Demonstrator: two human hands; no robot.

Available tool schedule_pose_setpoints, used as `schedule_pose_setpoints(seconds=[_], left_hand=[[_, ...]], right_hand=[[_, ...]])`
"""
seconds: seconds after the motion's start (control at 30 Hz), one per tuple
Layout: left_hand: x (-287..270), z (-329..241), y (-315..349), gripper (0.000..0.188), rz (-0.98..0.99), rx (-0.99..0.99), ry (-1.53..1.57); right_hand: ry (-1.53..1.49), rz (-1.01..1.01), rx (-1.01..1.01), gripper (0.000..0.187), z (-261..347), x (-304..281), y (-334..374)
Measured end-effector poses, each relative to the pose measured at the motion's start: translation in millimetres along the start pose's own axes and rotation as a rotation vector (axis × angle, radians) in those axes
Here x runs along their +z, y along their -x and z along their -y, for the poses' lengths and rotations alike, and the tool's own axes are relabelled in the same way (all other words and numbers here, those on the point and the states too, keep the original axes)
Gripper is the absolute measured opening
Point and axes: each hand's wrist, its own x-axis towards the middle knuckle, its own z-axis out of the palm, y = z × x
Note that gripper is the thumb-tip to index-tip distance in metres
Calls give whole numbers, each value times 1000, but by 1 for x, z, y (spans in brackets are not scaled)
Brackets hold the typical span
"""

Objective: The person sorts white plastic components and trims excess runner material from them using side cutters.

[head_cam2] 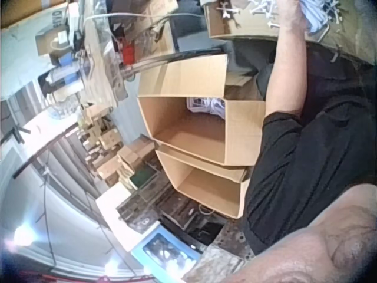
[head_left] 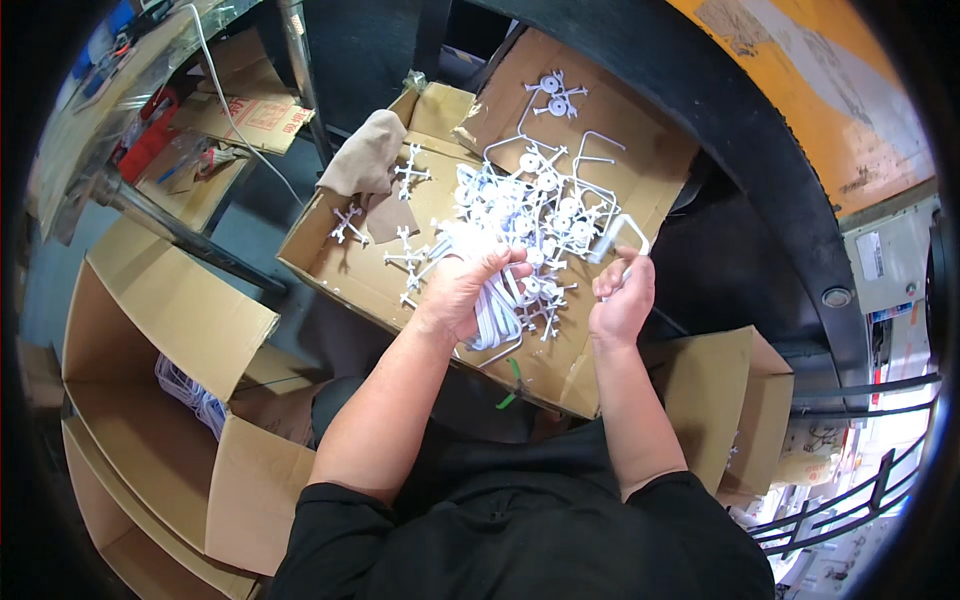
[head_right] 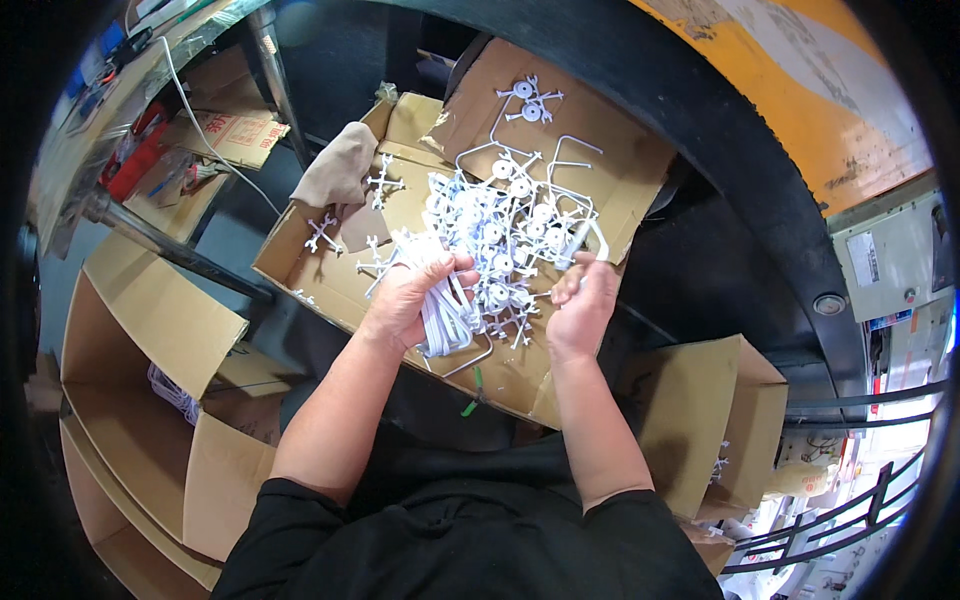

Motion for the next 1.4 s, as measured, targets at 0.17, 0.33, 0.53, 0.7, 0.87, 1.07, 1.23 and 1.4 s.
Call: schedule_pose_setpoints(seconds=[0.17,0.33,0.53,0.7,0.87,1.07,1.23,1.4], left_hand=[[7,-2,-1,37,18,-138,76],[-5,-9,0,32,-12,-130,69],[-10,-19,1,29,49,15,262],[-11,-16,-4,34,71,64,276],[-7,-19,-3,43,28,50,213],[-4,-24,-1,44,-39,108,90],[-4,-21,-2,37,-47,103,-70],[-2,-12,-1,34,49,94,-197]], right_hand=[[692,857,-456,25,-14,-1,26],[931,1206,-527,23,-16,-5,34],[847,229,-279,31,-93,-51,-36],[572,111,182,35,-144,-80,-114],[1001,28,213,31,-153,-61,-117],[1201,370,0,29,-113,-60,-62],[1132,573,22,21,-50,-77,-16],[1153,527,-301,22,39,-42,10]])
